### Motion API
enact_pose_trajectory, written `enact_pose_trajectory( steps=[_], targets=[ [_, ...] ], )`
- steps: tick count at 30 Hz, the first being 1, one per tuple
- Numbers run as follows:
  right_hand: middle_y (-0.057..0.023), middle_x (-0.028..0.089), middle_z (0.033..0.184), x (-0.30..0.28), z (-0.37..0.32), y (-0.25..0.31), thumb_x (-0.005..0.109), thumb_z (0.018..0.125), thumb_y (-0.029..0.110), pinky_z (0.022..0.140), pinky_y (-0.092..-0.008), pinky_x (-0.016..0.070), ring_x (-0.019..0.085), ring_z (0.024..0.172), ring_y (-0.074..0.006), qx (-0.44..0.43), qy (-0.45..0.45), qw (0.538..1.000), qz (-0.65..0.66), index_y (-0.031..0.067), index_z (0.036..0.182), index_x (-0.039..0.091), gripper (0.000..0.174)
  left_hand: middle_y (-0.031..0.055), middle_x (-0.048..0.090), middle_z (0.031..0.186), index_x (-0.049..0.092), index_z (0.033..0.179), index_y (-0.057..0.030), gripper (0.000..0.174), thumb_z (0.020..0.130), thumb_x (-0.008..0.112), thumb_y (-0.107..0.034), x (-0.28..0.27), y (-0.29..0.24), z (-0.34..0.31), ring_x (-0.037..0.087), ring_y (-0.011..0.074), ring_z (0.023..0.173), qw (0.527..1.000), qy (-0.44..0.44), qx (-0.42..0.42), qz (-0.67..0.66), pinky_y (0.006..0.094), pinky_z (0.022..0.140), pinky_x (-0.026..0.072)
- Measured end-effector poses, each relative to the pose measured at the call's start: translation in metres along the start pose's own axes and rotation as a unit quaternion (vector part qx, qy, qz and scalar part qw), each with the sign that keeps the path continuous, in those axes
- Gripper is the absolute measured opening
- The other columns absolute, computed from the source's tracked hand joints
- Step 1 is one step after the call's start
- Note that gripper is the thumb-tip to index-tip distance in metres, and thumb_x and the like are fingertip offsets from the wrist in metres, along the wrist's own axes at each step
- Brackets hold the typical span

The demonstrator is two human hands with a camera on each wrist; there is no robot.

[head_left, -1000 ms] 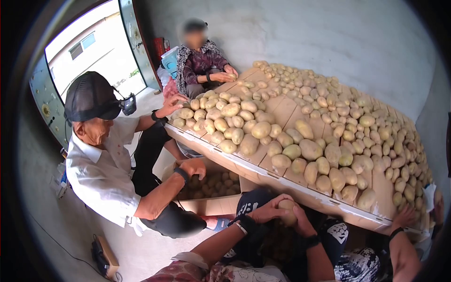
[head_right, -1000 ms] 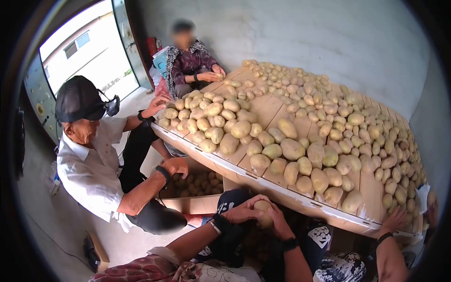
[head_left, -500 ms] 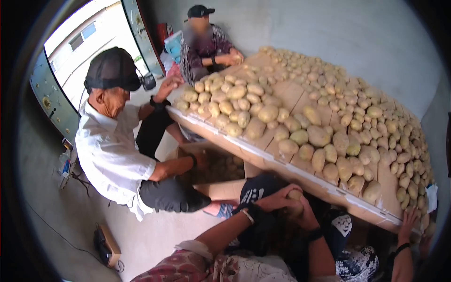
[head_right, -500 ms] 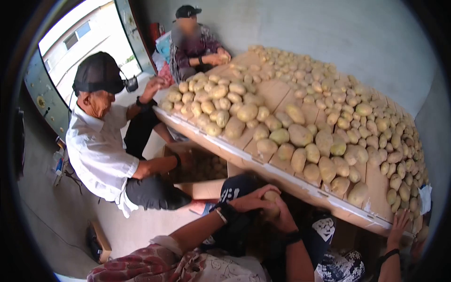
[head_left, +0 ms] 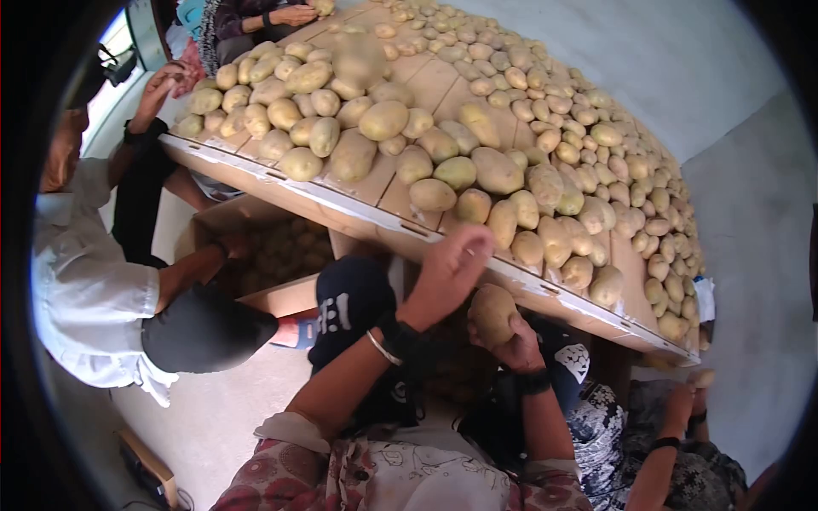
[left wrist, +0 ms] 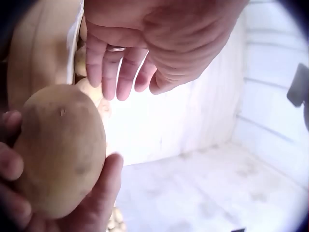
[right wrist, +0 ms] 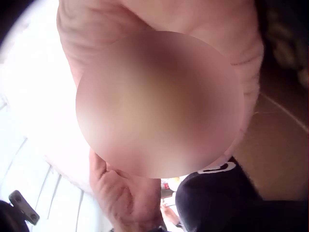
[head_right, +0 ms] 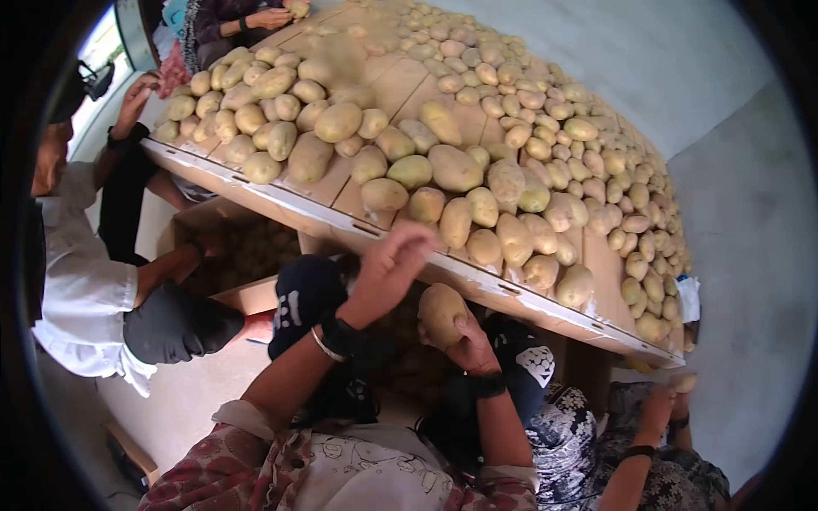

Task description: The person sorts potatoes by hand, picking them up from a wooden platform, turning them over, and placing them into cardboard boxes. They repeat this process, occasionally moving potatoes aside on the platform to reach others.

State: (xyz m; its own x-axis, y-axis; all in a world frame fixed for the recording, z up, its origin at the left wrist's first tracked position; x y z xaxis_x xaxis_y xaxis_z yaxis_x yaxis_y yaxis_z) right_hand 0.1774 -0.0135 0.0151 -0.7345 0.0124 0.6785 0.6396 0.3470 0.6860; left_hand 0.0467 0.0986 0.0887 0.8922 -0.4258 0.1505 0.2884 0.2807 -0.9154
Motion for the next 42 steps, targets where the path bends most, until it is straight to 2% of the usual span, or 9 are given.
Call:
enact_pose_trajectory(
  steps=[10, 12, 27, 33, 35, 38, 39, 40, 42],
  targets=[
    [-0.0138, 0.05, 0.122, 0.056, 0.036, 0.163, 0.067, 0.077, 0.023, 0.091, -0.033, 0.0433, 0.052, 0.108, -0.0215, -0.237, -0.244, 0.881, -0.329, -0.0016, 0.135, 0.034, 0.072, -0.0004, 0.057, 0.082, 0.054, 0.104, -0.0052, 0.013, 0.091, 0.053, -0.008, -0.078, 0.013, 0.068, 0.053, 0.0058, 0.073, 0.967, -0.213, 0.102, -0.091, 0.0195, 0.061, 0.0424],
    [-0.0123, 0.051, 0.121, 0.056, 0.052, 0.182, 0.069, 0.076, 0.026, 0.09, -0.0321, 0.0414, 0.052, 0.106, -0.0211, -0.273, -0.256, 0.867, -0.329, -0.0004, 0.133, 0.036, 0.072, -0.0019, 0.052, 0.072, 0.054, 0.099, -0.0065, 0.01, 0.089, 0.053, -0.008, -0.086, 0.026, 0.056, 0.044, 0.0034, 0.061, 0.934, -0.229, -0.093, -0.257, 0.0167, 0.053, 0.0337],
    [-0.0112, 0.053, 0.114, -0.04, -0.067, 0.261, 0.066, 0.083, 0.031, 0.082, -0.0393, 0.0503, 0.055, 0.101, -0.0218, -0.345, -0.428, 0.779, -0.301, 0.0033, 0.127, 0.04, 0.058, -0.0051, 0.037, 0.059, 0.052, 0.096, -0.0067, 0.01, 0.088, 0.056, -0.01, -0.089, 0.053, 0.061, 0.033, 0.003, 0.048, 0.897, -0.165, -0.19, -0.363, 0.018, 0.041, 0.0273],
    [-0.0158, 0.055, 0.117, -0.075, -0.062, 0.247, 0.066, 0.082, 0.038, 0.087, -0.0336, 0.0451, 0.053, 0.104, -0.0237, -0.349, -0.468, 0.535, -0.611, 0.0037, 0.132, 0.04, 0.067, -0.0081, 0.043, 0.072, 0.055, 0.103, -0.0156, 0.011, 0.094, 0.049, -0.021, -0.086, 0.077, 0.052, 0.036, 0.0014, 0.058, 0.908, -0.18, -0.21, -0.315, 0.0193, 0.05, 0.0317],
    [-0.0191, 0.057, 0.117, -0.119, -0.048, 0.243, 0.065, 0.082, 0.041, 0.089, -0.0359, 0.0444, 0.056, 0.103, -0.0255, -0.262, -0.485, 0.592, -0.588, 0.0027, 0.132, 0.042, 0.067, -0.0087, 0.046, 0.079, 0.055, 0.105, -0.017, 0.013, 0.094, 0.05, -0.022, -0.083, 0.07, 0.051, 0.04, 0.0017, 0.067, 0.951, -0.116, -0.121, -0.259, 0.0186, 0.057, 0.0366],
    [-0.0247, 0.051, 0.124, -0.236, -0.032, 0.257, 0.066, 0.083, 0.035, 0.099, -0.0374, 0.0374, 0.049, 0.116, -0.0318, -0.233, -0.35, 0.332, -0.845, -0.0085, 0.131, 0.039, 0.07, -0.0096, 0.046, 0.068, 0.059, 0.093, -0.014, 0.006, 0.089, 0.058, -0.019, -0.081, 0.077, 0.067, 0.035, 0.0002, 0.054, 0.951, -0.198, -0.175, -0.161, 0.0182, 0.045, 0.0268],
    [-0.0262, 0.045, 0.13, -0.176, -0.031, 0.254, 0.06, 0.086, 0.03, 0.098, -0.0368, 0.0378, 0.047, 0.118, -0.0334, -0.211, -0.268, 0.679, -0.65, -0.0037, 0.132, 0.04, 0.061, -0.0088, 0.046, 0.067, 0.059, 0.089, -0.0124, 0.005, 0.089, 0.056, -0.016, -0.078, 0.064, 0.065, 0.037, -0.0004, 0.055, 0.948, -0.183, -0.156, -0.21, 0.0179, 0.046, 0.0278],
    [-0.0247, 0.045, 0.13, -0.195, -0.025, 0.255, 0.06, 0.086, 0.033, 0.099, -0.0354, 0.0367, 0.046, 0.118, -0.032, -0.177, -0.432, 0.519, -0.716, -0.0049, 0.133, 0.038, 0.064, -0.0089, 0.046, 0.067, 0.059, 0.088, -0.0119, 0.004, 0.089, 0.056, -0.014, -0.075, 0.064, 0.066, 0.037, -0.0008, 0.056, 0.94, -0.184, -0.143, -0.251, 0.0176, 0.047, 0.0283],
    [-0.0233, 0.045, 0.13, -0.188, -0.029, 0.25, 0.06, 0.086, 0.036, 0.1, -0.0357, 0.0358, 0.046, 0.118, -0.0306, -0.173, -0.443, 0.505, -0.72, -0.0031, 0.135, 0.036, 0.066, -0.0089, 0.046, 0.067, 0.059, 0.088, -0.0114, 0.004, 0.089, 0.055, -0.012, -0.069, 0.066, 0.068, 0.037, -0.0012, 0.057, 0.932, -0.182, -0.127, -0.287, 0.0173, 0.047, 0.0287]
  ],
)
Point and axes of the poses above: each hand's wrist, its own z-axis towards the middle knuckle, its own x-axis out of the palm, y = z × x, the point moved 5 cm from there along z, towards the middle knuckle
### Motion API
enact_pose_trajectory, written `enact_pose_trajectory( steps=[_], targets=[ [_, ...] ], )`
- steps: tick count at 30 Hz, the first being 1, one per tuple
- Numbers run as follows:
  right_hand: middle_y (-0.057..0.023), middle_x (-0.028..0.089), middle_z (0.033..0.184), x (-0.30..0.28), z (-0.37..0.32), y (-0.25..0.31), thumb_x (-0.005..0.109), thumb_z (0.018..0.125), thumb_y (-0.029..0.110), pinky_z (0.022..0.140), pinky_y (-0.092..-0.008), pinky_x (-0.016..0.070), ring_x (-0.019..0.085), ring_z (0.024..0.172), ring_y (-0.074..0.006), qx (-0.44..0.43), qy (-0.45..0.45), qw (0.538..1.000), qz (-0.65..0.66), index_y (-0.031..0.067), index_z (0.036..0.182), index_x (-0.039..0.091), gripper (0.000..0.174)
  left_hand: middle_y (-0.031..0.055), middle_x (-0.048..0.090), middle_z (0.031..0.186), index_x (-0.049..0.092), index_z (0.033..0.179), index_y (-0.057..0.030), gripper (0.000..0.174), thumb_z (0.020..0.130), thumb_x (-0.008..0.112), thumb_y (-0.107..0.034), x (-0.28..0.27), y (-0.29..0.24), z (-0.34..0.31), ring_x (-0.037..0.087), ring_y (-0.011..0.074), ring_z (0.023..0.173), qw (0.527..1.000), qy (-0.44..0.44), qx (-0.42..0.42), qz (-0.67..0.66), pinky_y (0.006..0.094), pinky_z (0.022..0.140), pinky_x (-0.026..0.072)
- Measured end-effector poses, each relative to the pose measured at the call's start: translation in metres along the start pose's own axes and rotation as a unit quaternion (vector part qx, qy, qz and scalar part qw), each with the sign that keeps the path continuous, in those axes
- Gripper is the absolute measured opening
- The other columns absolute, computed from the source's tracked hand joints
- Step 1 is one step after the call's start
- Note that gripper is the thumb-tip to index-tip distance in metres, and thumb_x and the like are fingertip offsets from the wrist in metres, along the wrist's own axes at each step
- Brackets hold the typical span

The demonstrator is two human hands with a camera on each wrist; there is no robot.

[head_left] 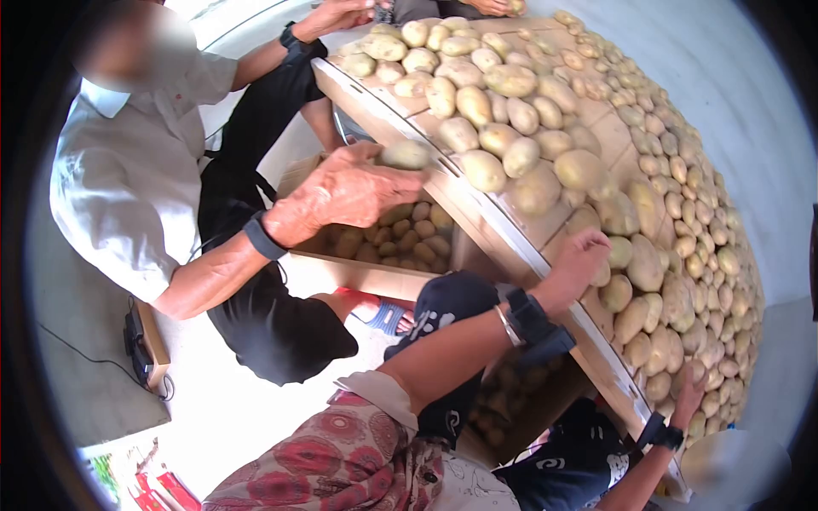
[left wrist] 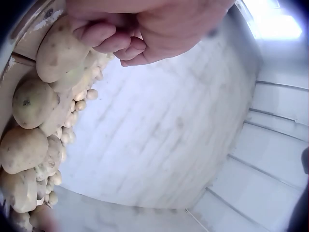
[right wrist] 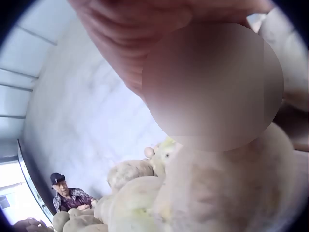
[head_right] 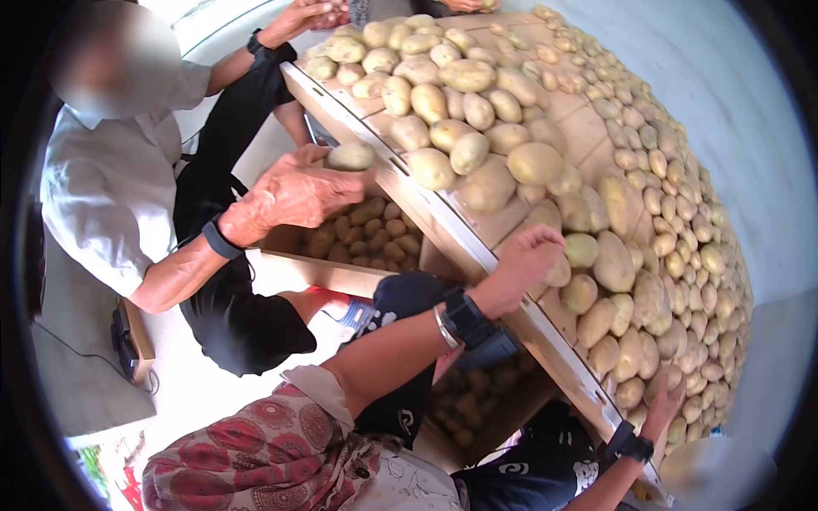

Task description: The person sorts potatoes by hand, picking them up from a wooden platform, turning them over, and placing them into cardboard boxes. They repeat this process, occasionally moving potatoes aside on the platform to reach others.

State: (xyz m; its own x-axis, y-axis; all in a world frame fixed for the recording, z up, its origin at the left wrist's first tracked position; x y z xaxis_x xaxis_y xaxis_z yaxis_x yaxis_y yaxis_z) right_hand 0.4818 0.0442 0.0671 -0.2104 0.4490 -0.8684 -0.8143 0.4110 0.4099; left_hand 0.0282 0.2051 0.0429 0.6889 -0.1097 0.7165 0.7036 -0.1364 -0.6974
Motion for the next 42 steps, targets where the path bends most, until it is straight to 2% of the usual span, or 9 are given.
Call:
enact_pose_trajectory(
  steps=[9, 15, 19, 25, 27, 31, 34, 36, 42],
  targets=[
    [-0.0137, 0.042, 0.137, -0.033, -0.06, 0.144, 0.054, 0.092, 0.028, 0.104, -0.0381, 0.0306, 0.04, 0.126, -0.0257, -0.051, -0.082, 0.971, 0.219, 0.0006, 0.133, 0.041, 0.051, -0.004, 0.053, 0.075, 0.06, 0.089, -0.0078, 0.005, 0.087, 0.059, -0.013, -0.012, -0.002, 0.007, 0.046, 0.004, 0.067, 0.993, -0.002, 0.08, 0.085, 0.0224, 0.057, 0.0396],
    [-0.0056, 0.065, 0.08, 0.031, -0.151, 0.236, 0.052, 0.091, 0.016, 0.078, -0.0254, 0.0488, 0.062, 0.083, -0.0142, -0.039, 0.284, 0.881, 0.377, 0.0004, 0.089, 0.063, 0.019, -0.0043, 0.034, 0.055, 0.057, 0.091, -0.0025, 0.016, 0.091, 0.043, -0.011, 0.0, -0.03, -0.01, 0.031, 0.0064, 0.045, 0.994, 0.103, -0.025, 0.021, 0.0229, 0.042, 0.0256],
    [-0.0069, 0.064, 0.096, 0.108, -0.206, 0.193, 0.052, 0.09, 0.018, 0.076, -0.0263, 0.0497, 0.062, 0.087, -0.0164, 0.112, 0.579, 0.764, 0.262, 0.0021, 0.097, 0.062, 0.02, 0.0041, 0.054, 0.071, 0.047, 0.09, -0.0087, 0.015, 0.093, 0.048, -0.024, -0.012, -0.017, -0.001, 0.052, 0.0113, 0.063, 0.97, 0.237, 0.004, -0.057, 0.0214, 0.054, 0.0422],
    [-0.0104, 0.058, 0.11, 0.212, -0.219, 0.068, 0.052, 0.089, 0.022, 0.079, -0.0396, 0.0517, 0.061, 0.094, -0.023, 0.327, 0.417, 0.813, 0.241, 0.0069, 0.113, 0.056, 0.029, -0.0004, 0.041, 0.058, 0.049, 0.075, -0.0091, 0.018, 0.086, 0.037, -0.001, 0.009, -0.041, -0.015, 0.035, 0.0087, 0.045, 0.994, 0.097, 0.045, -0.009, 0.0204, 0.039, 0.0308],
    [-0.0138, 0.058, 0.109, 0.259, -0.222, 0.033, 0.056, 0.084, 0.021, 0.079, -0.0442, 0.0518, 0.058, 0.099, -0.0282, -0.311, 0.459, 0.81, -0.194, 0.0071, 0.114, 0.055, 0.032, -0.0015, 0.04, 0.056, 0.048, 0.074, -0.0089, 0.019, 0.085, 0.037, 0.001, 0.004, -0.038, -0.013, 0.034, 0.0073, 0.045, 0.994, 0.107, 0.009, -0.032, 0.0207, 0.039, 0.0304],
    [-0.0168, 0.058, 0.108, 0.398, -0.285, -0.13, 0.063, 0.074, 0.016, 0.077, -0.0414, 0.0514, 0.057, 0.098, -0.0325, 0.027, 0.545, 0.834, 0.078, 0.0068, 0.106, 0.058, 0.034, -0.0032, 0.036, 0.053, 0.048, 0.073, -0.0088, 0.022, 0.086, 0.034, 0.0, 0.002, -0.038, -0.007, 0.031, 0.0059, 0.043, 0.99, 0.107, 0.024, 0.085, 0.0208, 0.039, 0.0233],
    [-0.0189, 0.059, 0.106, 0.384, -0.301, -0.079, 0.066, 0.066, 0.012, 0.076, -0.0406, 0.0506, 0.058, 0.094, -0.0353, -0.484, 0.305, 0.791, -0.215, 0.0069, 0.1, 0.06, 0.035, -0.0037, 0.035, 0.053, 0.048, 0.073, -0.0085, 0.022, 0.086, 0.034, 0.0, 0.005, -0.04, -0.005, 0.029, 0.0059, 0.043, 0.992, 0.09, 0.022, 0.086, 0.021, 0.039, 0.0219],
    [-0.0213, 0.058, 0.105, 0.356, -0.267, -0.023, 0.068, 0.062, 0.011, 0.08, -0.0429, 0.0486, 0.058, 0.094, -0.0362, -0.092, 0.485, 0.854, -0.165, 0.0068, 0.108, 0.059, 0.047, -0.0041, 0.033, 0.054, 0.048, 0.075, -0.0082, 0.02, 0.087, 0.034, -0.001, 0.003, -0.043, -0.006, 0.027, 0.0062, 0.044, 0.992, 0.064, 0.024, 0.109, 0.0215, 0.04, 0.0218],
    [-0.022, 0.056, 0.109, 0.358, -0.254, -0.053, 0.07, 0.064, 0.008, 0.089, -0.0448, 0.0437, 0.056, 0.098, -0.0392, 0.031, 0.496, 0.865, -0.069, 0.0101, 0.121, 0.051, 0.06, -0.0042, 0.03, 0.055, 0.047, 0.081, -0.0084, 0.016, 0.088, 0.033, -0.002, 0.0, -0.038, -0.008, 0.026, 0.0068, 0.046, 0.997, 0.032, 0.015, 0.074, 0.0225, 0.043, 0.0203]
  ],
)
Point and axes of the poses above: each hand's wrist, its own z-axis towards the middle knuckle, its own x-axis out of the palm, y = z × x, the point moved 5 cm from there along z, towards the middle knuckle
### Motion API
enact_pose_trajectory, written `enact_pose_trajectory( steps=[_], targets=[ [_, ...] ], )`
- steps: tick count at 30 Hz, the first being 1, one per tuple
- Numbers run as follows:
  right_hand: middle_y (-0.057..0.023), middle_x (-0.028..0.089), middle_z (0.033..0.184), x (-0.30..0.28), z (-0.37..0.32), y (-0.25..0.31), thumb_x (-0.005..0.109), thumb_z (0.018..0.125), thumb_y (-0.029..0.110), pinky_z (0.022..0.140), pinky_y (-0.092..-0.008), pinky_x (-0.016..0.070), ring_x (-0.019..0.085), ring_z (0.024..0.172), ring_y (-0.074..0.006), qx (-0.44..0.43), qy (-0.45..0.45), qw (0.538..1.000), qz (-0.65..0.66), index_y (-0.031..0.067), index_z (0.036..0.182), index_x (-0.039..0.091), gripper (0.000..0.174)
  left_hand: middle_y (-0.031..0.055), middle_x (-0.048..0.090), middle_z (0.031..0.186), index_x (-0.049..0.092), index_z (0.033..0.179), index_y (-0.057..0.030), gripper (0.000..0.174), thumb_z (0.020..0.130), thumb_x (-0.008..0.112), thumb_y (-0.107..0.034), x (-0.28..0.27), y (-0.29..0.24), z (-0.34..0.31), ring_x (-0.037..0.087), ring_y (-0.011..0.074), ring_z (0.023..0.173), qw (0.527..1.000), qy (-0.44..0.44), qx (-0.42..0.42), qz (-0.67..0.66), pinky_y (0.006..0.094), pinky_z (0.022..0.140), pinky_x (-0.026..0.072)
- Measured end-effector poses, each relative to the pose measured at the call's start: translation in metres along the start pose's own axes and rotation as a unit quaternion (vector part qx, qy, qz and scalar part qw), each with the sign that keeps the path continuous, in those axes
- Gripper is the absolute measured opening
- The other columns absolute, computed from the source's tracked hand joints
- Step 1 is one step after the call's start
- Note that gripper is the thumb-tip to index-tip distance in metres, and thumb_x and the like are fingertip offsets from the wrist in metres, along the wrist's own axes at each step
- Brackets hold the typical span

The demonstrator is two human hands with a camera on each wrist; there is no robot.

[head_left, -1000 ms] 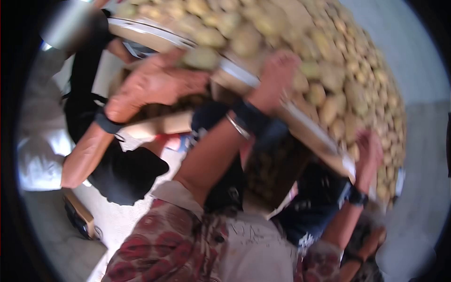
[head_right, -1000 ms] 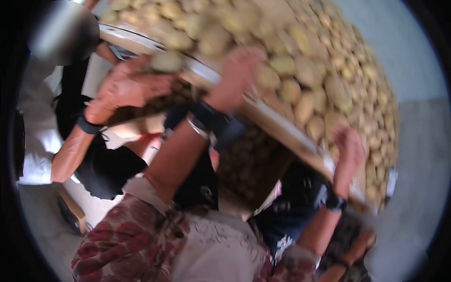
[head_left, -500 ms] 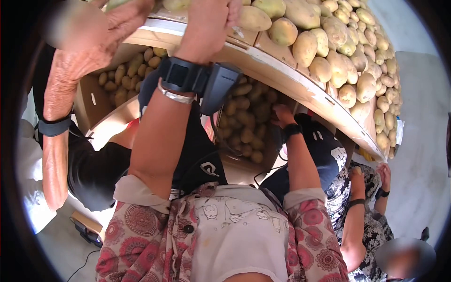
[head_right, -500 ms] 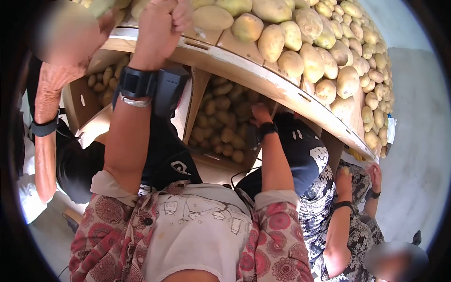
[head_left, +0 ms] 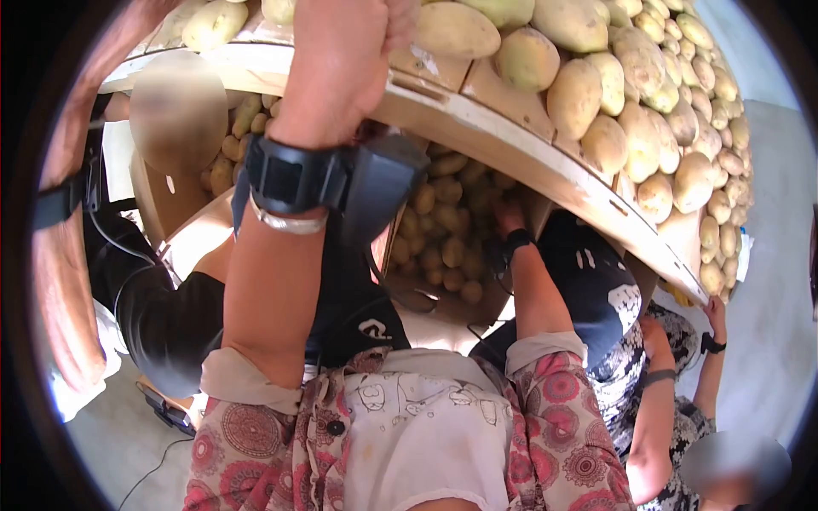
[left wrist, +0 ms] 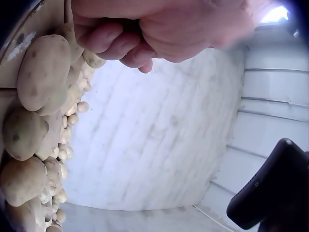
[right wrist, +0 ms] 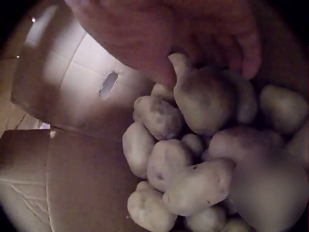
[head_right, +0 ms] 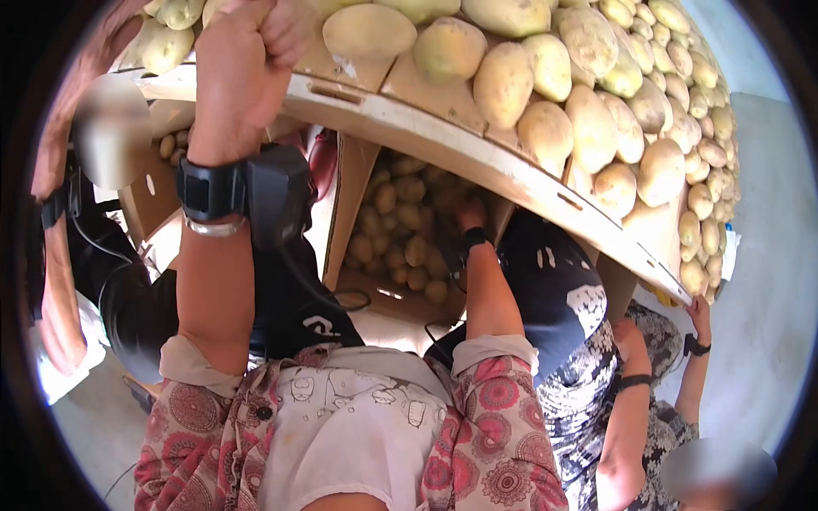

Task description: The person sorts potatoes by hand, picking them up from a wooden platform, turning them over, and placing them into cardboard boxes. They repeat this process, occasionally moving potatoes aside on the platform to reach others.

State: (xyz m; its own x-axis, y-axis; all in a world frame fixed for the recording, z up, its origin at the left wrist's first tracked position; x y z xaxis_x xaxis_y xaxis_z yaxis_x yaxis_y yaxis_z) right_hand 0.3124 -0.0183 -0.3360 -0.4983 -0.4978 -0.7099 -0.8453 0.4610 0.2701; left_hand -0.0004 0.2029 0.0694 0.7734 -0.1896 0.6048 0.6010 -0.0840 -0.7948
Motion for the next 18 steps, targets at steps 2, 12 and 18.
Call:
enact_pose_trajectory(
  steps=[2, 12, 18],
  targets=[
    [-0.0216, 0.056, 0.11, 0.022, 0.021, -0.018, 0.07, 0.065, 0.006, 0.088, -0.0445, 0.0445, 0.056, 0.097, -0.039, -0.033, -0.034, 0.999, -0.016, 0.0109, 0.123, 0.049, 0.062, -0.0035, 0.031, 0.055, 0.047, 0.081, -0.0083, 0.016, 0.088, 0.034, -0.002, 0.011, -0.003, -0.004, 0.026, 0.0066, 0.046, 0.999, 0.026, 0.018, -0.007, 0.0223, 0.043, 0.0204],
    [-0.0171, 0.046, 0.13, -0.106, -0.087, 0.286, 0.041, 0.094, 0.031, 0.096, -0.0401, 0.0403, 0.049, 0.114, -0.0287, 0.059, -0.597, -0.124, -0.791, 0.0044, 0.131, 0.041, 0.046, -0.0065, 0.043, 0.062, 0.055, 0.075, -0.0073, 0.021, 0.079, 0.039, 0.005, 0.026, 0.013, -0.003, 0.034, 0.0019, 0.054, 0.996, 0.046, 0.08, 0.019, 0.019, 0.047, 0.0251],
    [-0.016, 0.051, 0.122, -0.106, -0.12, 0.274, 0.051, 0.087, 0.029, 0.092, -0.0379, 0.043, 0.052, 0.109, -0.0262, 0.099, -0.544, -0.483, -0.679, 0.0013, 0.129, 0.043, 0.051, -0.0064, 0.043, 0.066, 0.053, 0.078, -0.0069, 0.024, 0.077, 0.035, 0.009, 0.043, 0.026, -0.008, 0.033, 0.0017, 0.056, 0.993, 0.119, -0.003, 0.026, 0.0186, 0.049, 0.0249]
  ],
)
Point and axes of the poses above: each hand's wrist, its own z-axis towards the middle knuckle, its own x-axis out of the palm, y = z × x, the point moved 5 cm from there along z, towards the middle knuckle
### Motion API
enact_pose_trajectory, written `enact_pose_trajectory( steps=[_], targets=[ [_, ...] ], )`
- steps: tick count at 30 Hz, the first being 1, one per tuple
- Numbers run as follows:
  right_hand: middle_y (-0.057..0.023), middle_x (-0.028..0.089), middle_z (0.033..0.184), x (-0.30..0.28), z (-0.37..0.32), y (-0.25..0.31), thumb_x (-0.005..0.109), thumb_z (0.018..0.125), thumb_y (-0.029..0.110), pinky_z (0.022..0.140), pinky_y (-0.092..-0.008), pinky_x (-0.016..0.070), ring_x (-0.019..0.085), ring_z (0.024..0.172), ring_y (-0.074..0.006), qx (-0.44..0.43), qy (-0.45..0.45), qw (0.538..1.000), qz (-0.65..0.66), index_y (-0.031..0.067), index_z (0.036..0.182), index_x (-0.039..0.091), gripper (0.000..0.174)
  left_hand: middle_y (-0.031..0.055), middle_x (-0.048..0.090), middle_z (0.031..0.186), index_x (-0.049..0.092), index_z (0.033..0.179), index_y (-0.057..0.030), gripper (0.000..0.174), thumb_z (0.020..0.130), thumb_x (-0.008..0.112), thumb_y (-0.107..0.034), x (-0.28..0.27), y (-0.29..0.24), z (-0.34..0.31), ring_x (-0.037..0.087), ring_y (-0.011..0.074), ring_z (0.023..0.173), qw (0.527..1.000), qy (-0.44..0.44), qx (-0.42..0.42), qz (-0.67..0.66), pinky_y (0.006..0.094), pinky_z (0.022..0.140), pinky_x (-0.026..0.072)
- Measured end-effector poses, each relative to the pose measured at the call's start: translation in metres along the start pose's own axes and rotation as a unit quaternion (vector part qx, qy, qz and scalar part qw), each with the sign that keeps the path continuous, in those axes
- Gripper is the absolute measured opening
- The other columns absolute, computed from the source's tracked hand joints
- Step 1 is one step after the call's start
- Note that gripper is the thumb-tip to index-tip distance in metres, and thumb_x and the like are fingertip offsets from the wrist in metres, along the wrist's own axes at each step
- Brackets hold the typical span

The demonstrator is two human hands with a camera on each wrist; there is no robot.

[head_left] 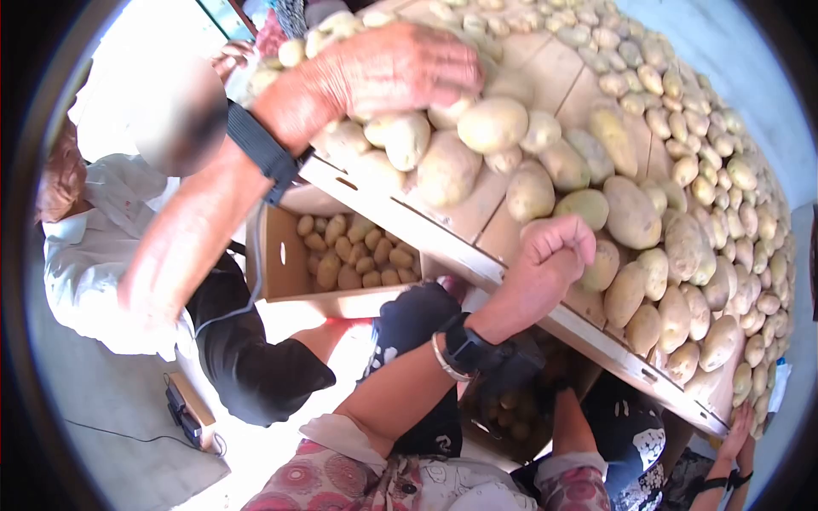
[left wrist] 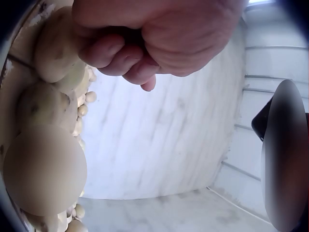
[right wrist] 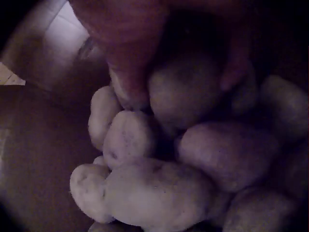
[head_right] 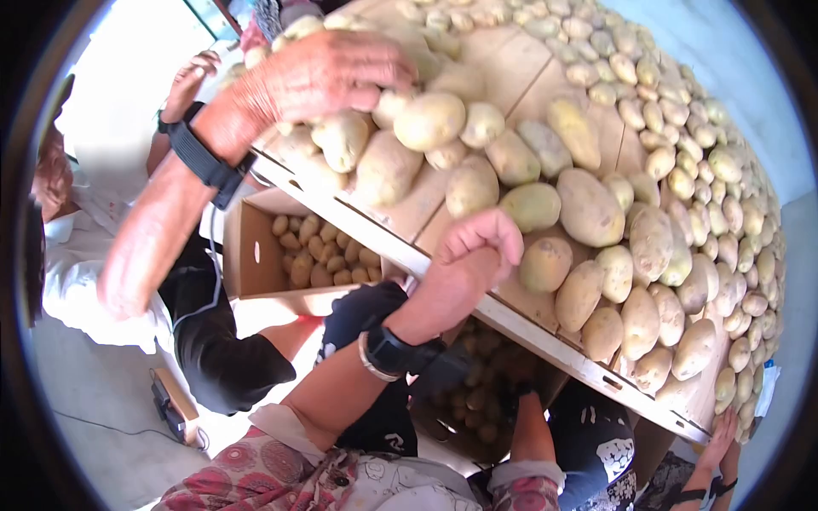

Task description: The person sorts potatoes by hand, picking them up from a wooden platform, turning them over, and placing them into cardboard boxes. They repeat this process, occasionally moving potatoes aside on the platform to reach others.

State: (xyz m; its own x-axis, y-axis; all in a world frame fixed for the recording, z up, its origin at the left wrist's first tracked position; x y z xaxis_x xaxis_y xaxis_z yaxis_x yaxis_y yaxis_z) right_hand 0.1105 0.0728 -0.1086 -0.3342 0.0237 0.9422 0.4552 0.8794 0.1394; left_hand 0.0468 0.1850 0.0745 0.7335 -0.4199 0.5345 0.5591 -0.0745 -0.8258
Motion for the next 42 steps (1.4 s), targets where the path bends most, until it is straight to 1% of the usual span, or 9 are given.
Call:
enact_pose_trajectory(
  steps=[10, 15, 19, 21, 25, 27, 29, 31, 42],
  targets=[
    [-0.014, 0.059, 0.108, -0.002, -0.074, -0.014, 0.069, 0.076, 0.024, 0.086, -0.0343, 0.0475, 0.057, 0.099, -0.0221, -0.082, -0.347, 0.777, -0.518, -0.0039, 0.124, 0.046, 0.06, -0.0041, 0.04, 0.058, 0.052, 0.081, -0.0067, 0.019, 0.08, 0.037, 0.005, 0.011, -0.008, -0.055, 0.033, 0.0046, 0.049, 0.999, -0.009, 0.013, -0.044, 0.0204, 0.045, 0.0242],
    [-0.0106, 0.059, 0.108, 0.101, -0.106, -0.018, 0.06, 0.081, 0.019, 0.088, -0.0329, 0.0464, 0.056, 0.101, -0.0193, -0.309, -0.162, 0.698, -0.626, -0.0002, 0.122, 0.049, 0.047, 0.0069, 0.053, 0.105, 0.051, 0.115, -0.0122, 0.025, 0.091, 0.046, -0.019, -0.01, 0.01, -0.116, 0.053, 0.0153, 0.097, 0.978, 0.028, -0.208, 0.018, 0.0327, 0.078, 0.047],
    [-0.0107, 0.057, 0.111, 0.108, -0.109, -0.047, 0.05, 0.087, 0.021, 0.091, -0.0335, 0.0444, 0.055, 0.105, -0.0207, -0.251, -0.082, 0.952, -0.154, 0.0002, 0.12, 0.049, 0.039, 0.0102, 0.034, 0.134, 0.031, 0.135, -0.0199, 0.057, 0.088, 0.051, -0.046, -0.005, 0.068, -0.156, 0.044, 0.0293, 0.118, 0.925, 0.163, -0.342, -0.001, 0.0496, 0.088, 0.0445],
    [-0.0107, 0.055, 0.113, 0.034, -0.122, -0.026, 0.042, 0.092, 0.03, 0.092, -0.0345, 0.0438, 0.054, 0.105, -0.0218, -0.431, -0.265, 0.691, -0.516, 0.0003, 0.119, 0.049, 0.04, 0.011, 0.03, 0.137, 0.026, 0.139, -0.0214, 0.066, 0.086, 0.052, -0.051, 0.011, 0.102, -0.167, 0.042, 0.0328, 0.119, 0.897, 0.212, -0.387, 0.002, 0.0532, 0.087, 0.0446],
    [-0.0097, 0.054, 0.112, 0.077, -0.104, -0.028, 0.036, 0.097, 0.041, 0.093, -0.0334, 0.0434, 0.053, 0.106, -0.0203, -0.347, -0.297, 0.571, -0.682, 0.0009, 0.121, 0.048, 0.049, 0.0115, 0.03, 0.138, 0.015, 0.141, -0.0201, 0.086, 0.078, 0.065, -0.049, 0.015, 0.137, -0.165, 0.036, 0.0332, 0.126, 0.951, 0.176, -0.234, 0.101, 0.0544, 0.085, 0.0486],
    [-0.0103, 0.054, 0.115, 0.024, -0.099, -0.02, 0.029, 0.099, 0.042, 0.096, -0.035, 0.0416, 0.053, 0.108, -0.0217, -0.363, -0.267, 0.848, -0.28, 0.001, 0.125, 0.047, 0.052, 0.0101, 0.031, 0.138, 0.017, 0.139, -0.019, 0.089, 0.074, 0.07, -0.046, 0.02, 0.131, -0.165, 0.035, 0.0322, 0.127, 0.934, 0.046, -0.354, -0.001, 0.0544, 0.086, 0.0478],
    [-0.0156, 0.049, 0.129, 0.036, -0.085, -0.026, 0.021, 0.097, 0.05, 0.103, -0.0394, 0.0362, 0.047, 0.12, -0.027, -0.33, -0.216, 0.906, -0.154, 0.0015, 0.134, 0.04, 0.064, 0.0112, 0.043, 0.125, 0.025, 0.132, -0.0113, 0.088, 0.068, 0.075, -0.045, 0.01, 0.124, -0.16, 0.049, 0.0252, 0.113, 0.93, -0.061, -0.322, 0.165, 0.0418, 0.072, 0.0546],
    [-0.0154, 0.045, 0.134, 0.053, -0.087, -0.024, 0.02, 0.097, 0.051, 0.106, -0.0421, 0.0319, 0.043, 0.124, -0.0285, -0.301, -0.189, 0.931, -0.086, 0.0017, 0.138, 0.034, 0.066, 0.0036, 0.058, 0.087, 0.042, 0.115, -0.0059, 0.069, 0.068, 0.077, -0.041, 0.004, 0.115, -0.154, 0.055, 0.0089, 0.067, 0.932, -0.075, -0.296, 0.194, 0.0231, 0.047, 0.0465],
    [-0.0126, 0.056, 0.118, -0.153, -0.154, -0.006, 0.04, 0.096, 0.031, 0.09, -0.0369, 0.043, 0.054, 0.106, -0.0251, -0.275, -0.428, 0.852, -0.124, 0.0066, 0.124, 0.049, 0.039, 0.0138, 0.065, 0.087, 0.054, 0.109, -0.0065, 0.057, 0.088, 0.039, -0.057, -0.027, 0.031, -0.131, 0.057, 0.0163, 0.058, 0.968, -0.077, -0.233, -0.046, 0.0218, 0.043, 0.0358]
  ],
)
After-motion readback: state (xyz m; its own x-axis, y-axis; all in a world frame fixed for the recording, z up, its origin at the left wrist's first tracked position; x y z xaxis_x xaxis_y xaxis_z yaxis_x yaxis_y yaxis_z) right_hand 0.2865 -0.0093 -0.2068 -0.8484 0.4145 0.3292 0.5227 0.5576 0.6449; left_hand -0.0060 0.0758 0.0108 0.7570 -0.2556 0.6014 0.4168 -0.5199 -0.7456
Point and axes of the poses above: each hand's wrist, its own z-axis towards the middle knuckle, its own x-axis out of the palm, y = z × x, the point moved 5 cm from there along z, towards the middle knuckle
